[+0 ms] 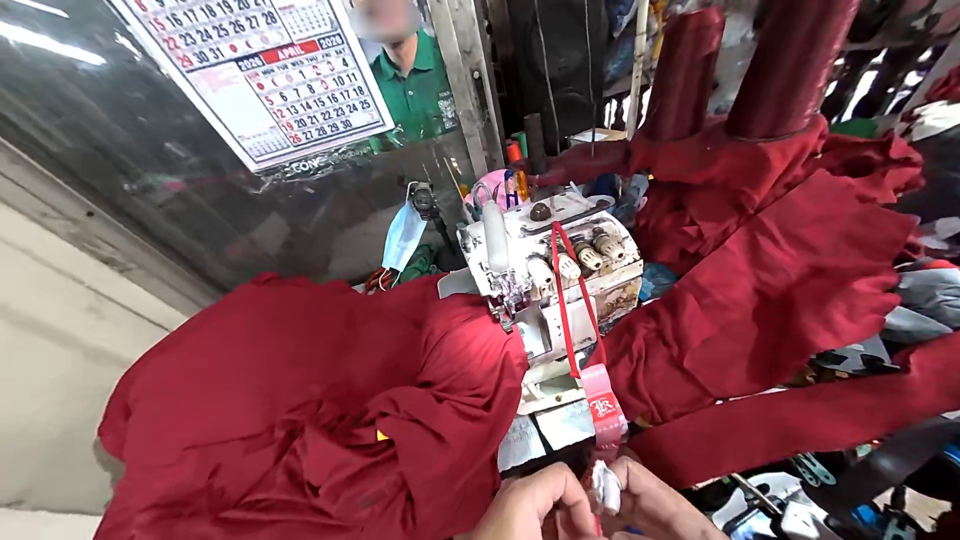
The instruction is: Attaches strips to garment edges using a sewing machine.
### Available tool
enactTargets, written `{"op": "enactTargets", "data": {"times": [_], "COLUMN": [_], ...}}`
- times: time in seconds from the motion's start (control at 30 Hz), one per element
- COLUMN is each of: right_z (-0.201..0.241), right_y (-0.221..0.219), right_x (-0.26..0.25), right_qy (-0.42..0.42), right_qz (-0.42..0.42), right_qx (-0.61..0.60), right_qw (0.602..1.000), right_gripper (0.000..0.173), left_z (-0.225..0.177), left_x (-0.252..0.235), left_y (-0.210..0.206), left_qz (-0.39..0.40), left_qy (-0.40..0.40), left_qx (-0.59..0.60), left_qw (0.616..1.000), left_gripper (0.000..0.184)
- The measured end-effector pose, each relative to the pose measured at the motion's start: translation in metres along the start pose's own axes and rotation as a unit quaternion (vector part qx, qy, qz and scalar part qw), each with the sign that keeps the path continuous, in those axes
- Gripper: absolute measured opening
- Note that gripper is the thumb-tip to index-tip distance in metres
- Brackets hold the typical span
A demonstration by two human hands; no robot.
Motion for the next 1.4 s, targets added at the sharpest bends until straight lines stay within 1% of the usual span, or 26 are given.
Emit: {"op": "enactTargets", "data": {"times": [0.03, 0.1, 0.17, 0.2, 0.23, 0.3, 0.33, 0.37, 0.4, 0.47, 0.53, 0.6, 0.67, 0.8, 0.87, 0.9, 0.93, 0.97, 1.07, 1.1, 1.13, 1.23, 1.33, 1.4], "right_z": [0.002, 0.004, 0.0, -0.005, -0.012, -0.024, -0.028, -0.03, -0.032, -0.036, -0.039, -0.04, -0.041, -0.044, -0.042, -0.041, -0.039, -0.035, -0.013, -0.006, -0.001, 0.012, 0.02, 0.029], "right_y": [0.0, -0.003, -0.006, -0.007, -0.009, -0.01, -0.009, -0.009, -0.008, -0.008, -0.008, -0.007, -0.007, -0.007, -0.008, -0.009, -0.008, -0.008, -0.007, -0.006, -0.005, -0.007, -0.011, -0.017], "right_x": [-0.002, -0.003, -0.005, -0.006, -0.009, -0.014, -0.017, -0.019, -0.021, -0.023, -0.024, -0.021, -0.014, -0.014, -0.015, -0.014, -0.011, -0.009, -0.009, -0.013, -0.017, -0.027, -0.029, -0.029], "right_qy": [-0.005, -0.009, -0.007, -0.006, -0.01, -0.032, -0.043, -0.051, -0.054, -0.052, -0.045, -0.042, -0.043, -0.046, -0.046, -0.041, -0.031, -0.014, 0.037, 0.046, 0.05, 0.044, 0.038, 0.03], "right_qz": [-0.02, -0.088, -0.173, -0.221, -0.265, -0.335, -0.356, -0.367, -0.372, -0.372, -0.362, -0.343, -0.327, -0.35, -0.351, -0.342, -0.332, -0.325, -0.293, -0.274, -0.256, -0.222, -0.197, -0.201], "right_qx": [0.029, 0.084, 0.109, 0.116, 0.122, 0.141, 0.148, 0.156, 0.163, 0.175, 0.161, 0.146, 0.154, 0.156, 0.167, 0.181, 0.198, 0.214, 0.22, 0.215, 0.208, 0.211, 0.257, 0.271], "right_qw": [0.999, 0.993, 0.979, 0.968, 0.957, 0.931, 0.922, 0.916, 0.912, 0.91, 0.917, 0.927, 0.931, 0.922, 0.92, 0.921, 0.922, 0.921, 0.93, 0.936, 0.943, 0.951, 0.945, 0.941], "right_gripper": [0.024, 0.025, 0.024, 0.023, 0.023, 0.026, 0.027, 0.029, 0.03, 0.031, 0.032, 0.034, 0.035, 0.034, 0.033, 0.033, 0.032, 0.03, 0.03, 0.031, 0.03, 0.028, 0.026, 0.023], "left_z": [-0.004, -0.01, -0.014, -0.013, -0.01, -0.005, -0.004, -0.004, -0.002, 0.009, 0.026, 0.035, 0.037, 0.034, 0.036, 0.037, 0.037, 0.035, 0.018, 0.01, 0.003, -0.014, -0.007, -0.004], "left_x": [-0.004, -0.014, -0.031, -0.04, -0.048, -0.053, -0.05, -0.046, -0.042, -0.037, -0.039, -0.042, -0.044, -0.049, -0.049, -0.047, -0.045, -0.041, -0.027, -0.023, -0.019, -0.012, -0.008, -0.005], "left_y": [0.005, 0.017, 0.031, 0.039, 0.045, 0.048, 0.045, 0.039, 0.03, 0.011, 0.0, -0.001, 0.002, 0.002, 0.0, 0.0, 0.001, 0.003, 0.007, 0.008, 0.008, 0.013, 0.021, 0.022], "left_qz": [0.019, 0.02, -0.003, -0.033, -0.072, -0.154, -0.19, -0.211, -0.21, -0.176, -0.163, -0.17, -0.169, -0.147, -0.165, -0.176, -0.187, -0.196, -0.211, -0.212, -0.211, -0.199, -0.199, -0.195], "left_qy": [-0.002, 0.013, 0.037, 0.043, 0.045, 0.023, -0.002, -0.024, -0.035, -0.026, -0.02, -0.022, -0.029, -0.041, -0.068, -0.083, -0.092, -0.093, -0.065, -0.061, -0.059, -0.035, -0.04, -0.039], "left_qx": [-0.024, -0.086, -0.148, -0.194, -0.258, -0.4, -0.432, -0.435, -0.431, -0.452, -0.503, -0.536, -0.555, -0.599, -0.612, -0.606, -0.589, -0.556, -0.379, -0.317, -0.272, -0.213, -0.204, -0.194], "left_qw": [1.0, 0.996, 0.988, 0.98, 0.962, 0.903, 0.882, 0.875, 0.877, 0.874, 0.848, 0.827, 0.814, 0.786, 0.771, 0.771, 0.781, 0.802, 0.899, 0.922, 0.937, 0.956, 0.958, 0.961], "left_gripper": [0.014, 0.014, 0.022, 0.024, 0.023, 0.023, 0.021, 0.02, 0.02, 0.022, 0.023, 0.025, 0.024, 0.02, 0.018, 0.017, 0.017, 0.018, 0.014, 0.013, 0.013, 0.016, 0.015, 0.015]}}
Point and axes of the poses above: each hand's wrist, its own x-axis away from the middle knuckle, its own y-axis out of the back of the hand, z = x × y, the point moved 3 cm from there along -x, towards the middle knuckle, and after that the axes turned 1 degree about -x, right-handed, at the moved point
